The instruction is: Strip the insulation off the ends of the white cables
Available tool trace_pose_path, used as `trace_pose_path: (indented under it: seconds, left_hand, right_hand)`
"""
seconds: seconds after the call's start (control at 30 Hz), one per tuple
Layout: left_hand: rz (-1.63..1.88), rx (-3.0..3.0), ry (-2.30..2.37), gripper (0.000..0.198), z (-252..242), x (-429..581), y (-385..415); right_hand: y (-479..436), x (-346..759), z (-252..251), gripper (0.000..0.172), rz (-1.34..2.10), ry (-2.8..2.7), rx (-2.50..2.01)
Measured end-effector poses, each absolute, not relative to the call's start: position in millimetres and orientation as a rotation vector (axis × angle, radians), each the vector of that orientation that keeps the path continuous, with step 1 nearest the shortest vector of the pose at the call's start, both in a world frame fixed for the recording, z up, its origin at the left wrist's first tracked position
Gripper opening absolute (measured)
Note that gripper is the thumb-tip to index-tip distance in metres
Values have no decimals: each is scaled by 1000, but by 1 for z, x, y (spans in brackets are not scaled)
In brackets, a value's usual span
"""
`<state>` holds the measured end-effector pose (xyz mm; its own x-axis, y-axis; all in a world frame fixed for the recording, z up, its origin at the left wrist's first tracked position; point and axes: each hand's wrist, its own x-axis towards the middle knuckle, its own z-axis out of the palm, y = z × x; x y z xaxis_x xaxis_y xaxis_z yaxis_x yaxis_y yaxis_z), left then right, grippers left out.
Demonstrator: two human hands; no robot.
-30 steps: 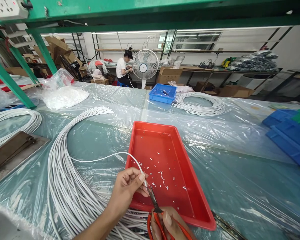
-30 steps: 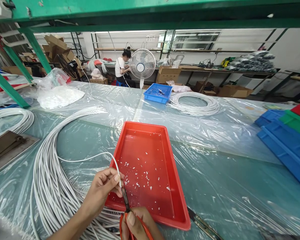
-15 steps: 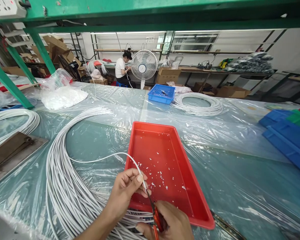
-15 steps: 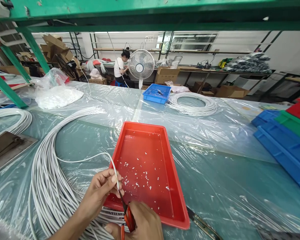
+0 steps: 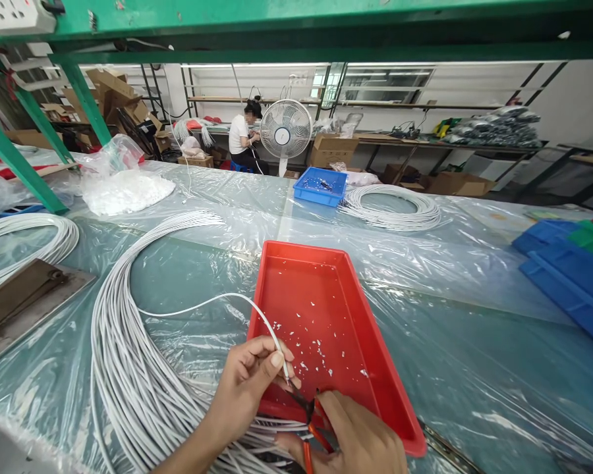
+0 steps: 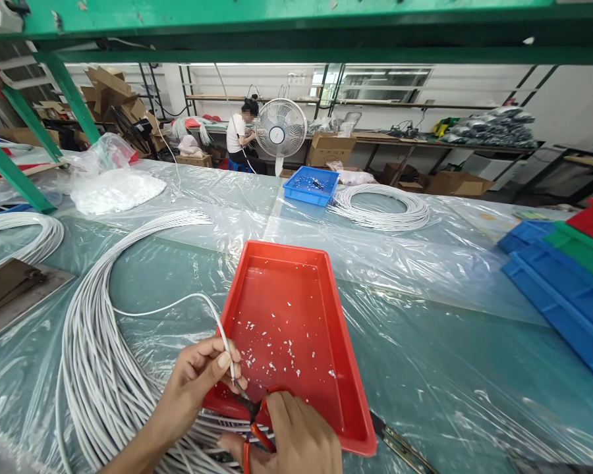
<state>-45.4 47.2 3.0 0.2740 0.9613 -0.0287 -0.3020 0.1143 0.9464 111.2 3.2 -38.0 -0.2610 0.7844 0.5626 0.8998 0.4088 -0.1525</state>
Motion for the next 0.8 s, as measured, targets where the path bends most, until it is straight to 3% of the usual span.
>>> trace_pose_path:
  seconds: [0.23,0.43,0.6,0.67,0.8]
  left_hand:
    - [1089,1035,791,17,8,-44,46]
    - [1087,1078,782,20,9,-46,44]
    - [1144,1124,779,15,7,-47,42]
    - [1152,1121,777,16,6,-47,42]
    - [1161,1101,783,16,3,-47,42]
  right_hand:
    - [8,117,-39,37,-405,-2070,-1337]
    - [7,115,-36,40,-133,-2061,-1331]
    - [7,114,-36,37,-180,-2068,-1308]
    - [6,113,-36,36,27,-2059,-1357]
    - [4,110,-39,42,876,-1891,-1435]
